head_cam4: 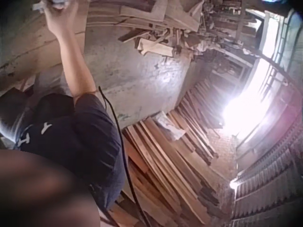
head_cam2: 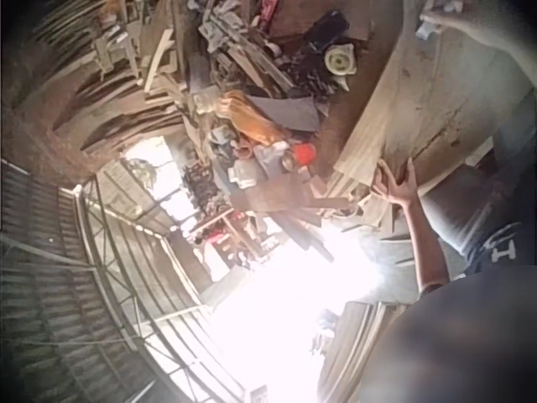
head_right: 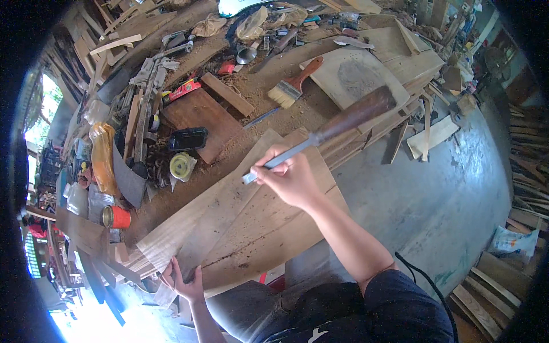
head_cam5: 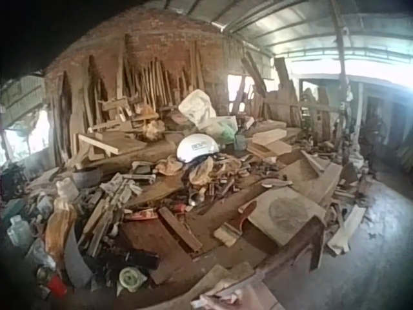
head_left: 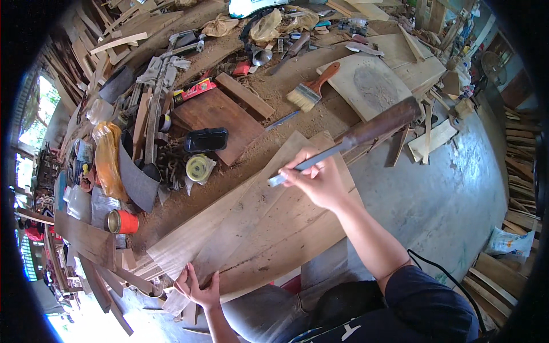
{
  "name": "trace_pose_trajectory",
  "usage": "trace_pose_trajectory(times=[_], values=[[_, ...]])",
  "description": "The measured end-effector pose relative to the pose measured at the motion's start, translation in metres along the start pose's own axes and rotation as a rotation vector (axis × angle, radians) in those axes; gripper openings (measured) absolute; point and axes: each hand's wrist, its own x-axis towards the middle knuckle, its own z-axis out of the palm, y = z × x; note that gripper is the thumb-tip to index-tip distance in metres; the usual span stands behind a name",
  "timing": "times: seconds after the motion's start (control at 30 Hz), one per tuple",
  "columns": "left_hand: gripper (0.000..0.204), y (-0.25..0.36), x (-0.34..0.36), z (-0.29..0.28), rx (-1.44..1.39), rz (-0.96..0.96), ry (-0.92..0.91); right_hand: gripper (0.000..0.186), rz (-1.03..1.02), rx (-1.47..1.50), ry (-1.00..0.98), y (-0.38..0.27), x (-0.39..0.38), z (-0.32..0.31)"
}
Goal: The person uses a chisel to carve and mark a piece of wood on a workbench in a workshop.
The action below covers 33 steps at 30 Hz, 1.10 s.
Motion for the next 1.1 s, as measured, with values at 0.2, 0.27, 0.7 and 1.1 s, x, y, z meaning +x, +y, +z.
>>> trace_pose_trajectory(times=[0.2, 0.27, 0.7, 1.1], values=[[0.081, -0.008, -0.002, 0.001, 0.014, 0.017, 0.0, 0.012, -0.014, -0.112, -0.042, -0.002, 0.004, -0.004], [0.08, -0.002, 0.001, 0.004, -0.011, 0.032, 0.013, 0.008, -0.005, 0.034, -0.009, 0.003, 0.004, -0.004], [0.079, -0.003, -0.003, 0.001, -0.012, -0.02, -0.013, 0.01, -0.092, -0.096, -0.14, -0.001, -0.005, 0.006], [0.078, 0.0, 0.006, -0.001, 0.009, 0.041, 0.023, 0.012, -0.096, -0.018, -0.044, 0.005, 0.002, -0.045]])
